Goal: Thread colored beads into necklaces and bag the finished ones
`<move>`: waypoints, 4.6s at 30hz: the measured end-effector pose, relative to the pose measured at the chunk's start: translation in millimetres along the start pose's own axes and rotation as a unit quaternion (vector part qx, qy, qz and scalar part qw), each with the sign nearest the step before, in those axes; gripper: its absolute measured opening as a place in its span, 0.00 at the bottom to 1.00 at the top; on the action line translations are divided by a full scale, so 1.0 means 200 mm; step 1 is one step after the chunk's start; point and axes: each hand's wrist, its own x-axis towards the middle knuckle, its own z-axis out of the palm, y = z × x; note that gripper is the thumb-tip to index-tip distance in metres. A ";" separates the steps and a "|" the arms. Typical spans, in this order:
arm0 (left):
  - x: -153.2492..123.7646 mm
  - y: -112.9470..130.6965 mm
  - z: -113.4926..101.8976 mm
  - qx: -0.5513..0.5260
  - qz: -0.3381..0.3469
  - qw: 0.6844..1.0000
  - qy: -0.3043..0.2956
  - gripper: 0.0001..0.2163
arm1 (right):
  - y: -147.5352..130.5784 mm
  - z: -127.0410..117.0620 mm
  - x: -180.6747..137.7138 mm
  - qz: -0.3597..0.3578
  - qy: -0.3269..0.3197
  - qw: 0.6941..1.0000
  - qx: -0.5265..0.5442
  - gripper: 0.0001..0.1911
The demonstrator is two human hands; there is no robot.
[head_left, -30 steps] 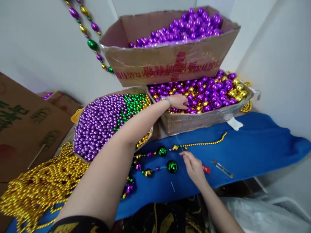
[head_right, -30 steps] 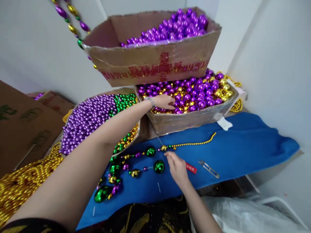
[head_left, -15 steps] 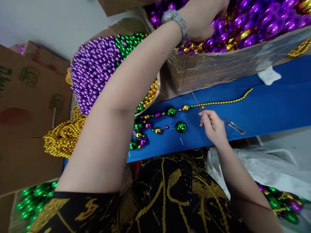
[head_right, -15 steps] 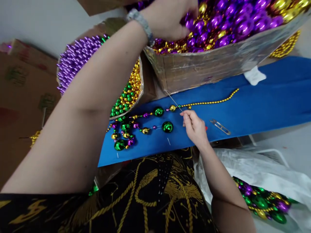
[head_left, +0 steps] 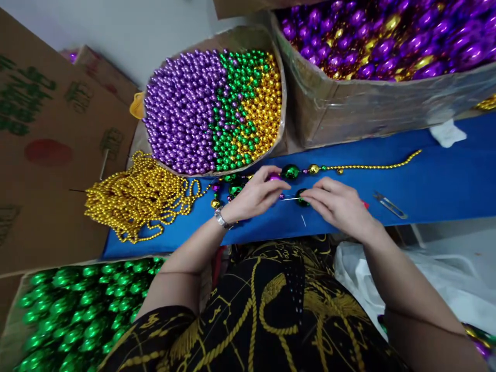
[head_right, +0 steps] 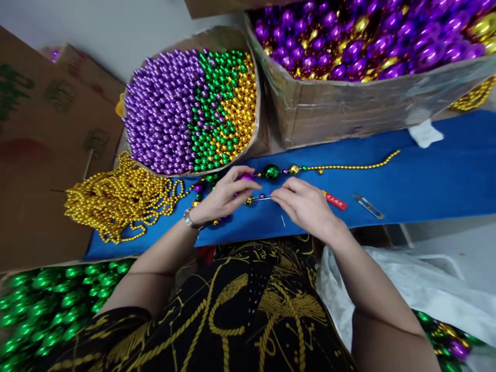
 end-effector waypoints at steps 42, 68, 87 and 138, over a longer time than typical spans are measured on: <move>-0.17 -0.06 0.21 -0.645 -0.239 0.708 0.160 0.18 | -0.24 0.24 -0.01 0.046 0.225 0.973 0.001 0.03; -0.27 -0.14 0.27 -0.208 -0.123 0.965 0.102 0.16 | -0.18 0.27 -0.06 0.109 0.285 0.951 0.056 0.03; -0.24 -0.04 0.37 -0.468 -0.205 0.858 0.048 0.18 | -0.23 0.25 -0.02 0.014 0.298 0.949 -0.107 0.03; -0.03 -0.12 0.28 0.152 -0.039 0.985 -0.072 0.17 | -0.09 0.04 -0.02 0.204 0.289 0.874 0.333 0.19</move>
